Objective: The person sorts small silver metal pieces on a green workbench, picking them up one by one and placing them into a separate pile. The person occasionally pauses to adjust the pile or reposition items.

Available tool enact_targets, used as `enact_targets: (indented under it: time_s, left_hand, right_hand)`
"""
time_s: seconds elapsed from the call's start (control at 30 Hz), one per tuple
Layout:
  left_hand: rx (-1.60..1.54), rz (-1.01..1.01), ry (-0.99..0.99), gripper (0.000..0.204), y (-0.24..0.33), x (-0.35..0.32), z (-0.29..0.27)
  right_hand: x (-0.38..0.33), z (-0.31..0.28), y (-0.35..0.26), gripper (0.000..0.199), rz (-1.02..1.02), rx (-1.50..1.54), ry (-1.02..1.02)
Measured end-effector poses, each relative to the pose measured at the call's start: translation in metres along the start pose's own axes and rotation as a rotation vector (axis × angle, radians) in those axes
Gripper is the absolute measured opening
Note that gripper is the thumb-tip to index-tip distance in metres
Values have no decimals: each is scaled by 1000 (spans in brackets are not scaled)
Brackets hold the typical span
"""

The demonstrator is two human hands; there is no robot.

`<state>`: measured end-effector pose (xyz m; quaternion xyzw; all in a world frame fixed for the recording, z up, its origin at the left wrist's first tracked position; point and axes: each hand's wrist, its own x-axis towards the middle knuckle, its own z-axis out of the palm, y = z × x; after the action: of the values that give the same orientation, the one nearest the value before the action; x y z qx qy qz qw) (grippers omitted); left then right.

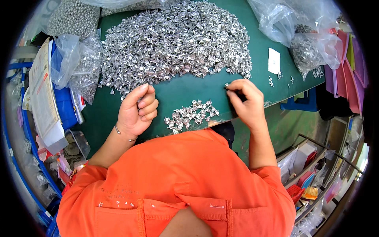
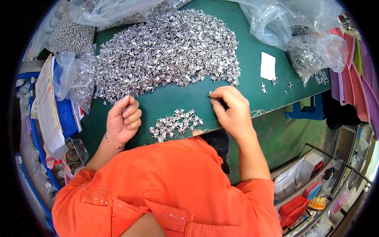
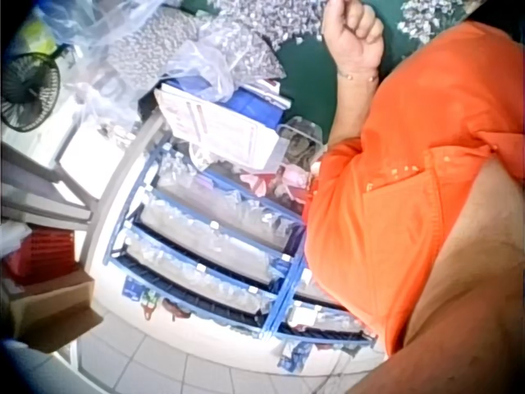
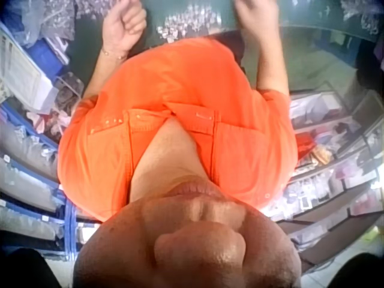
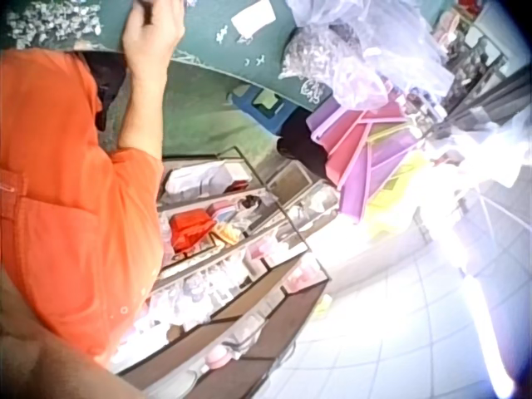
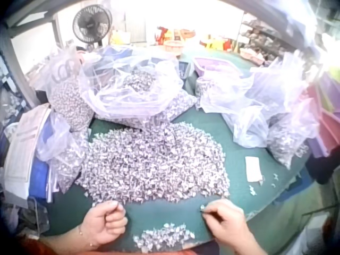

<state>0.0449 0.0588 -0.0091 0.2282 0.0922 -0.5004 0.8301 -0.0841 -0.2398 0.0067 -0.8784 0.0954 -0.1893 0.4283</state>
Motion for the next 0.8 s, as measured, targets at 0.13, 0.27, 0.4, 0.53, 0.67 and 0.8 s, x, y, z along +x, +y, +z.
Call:
enact_targets:
  time_s: [0.13, 0.27, 0.4, 0.53, 0.67, 0.8]
  left_hand:
    - [8, 0, -9, 29, 1, 0, 0]
    - [-2, -3, 2, 29, 1, 0, 1]
    - [1, -1, -1, 29, 1, 0, 0]
    - [11, 8, 11, 29, 1, 0, 0]
    - [11, 5, 2, 28, 0, -1, 0]
    - [17, 8, -9, 28, -1, 0, 0]
  right_hand:
    - [0, -9, 11, 14, 19, -10, 201]
    - [0, 4, 5, 17, -242, -87, -84]
    - [2, 8, -6, 23, -240, 44, -205]
    - [19, 17, 2, 29, -339, -282, -47]
    - [13, 2, 6, 32, -235, -42, -53]
    - [4, -4, 18, 18, 37, 36, 236]
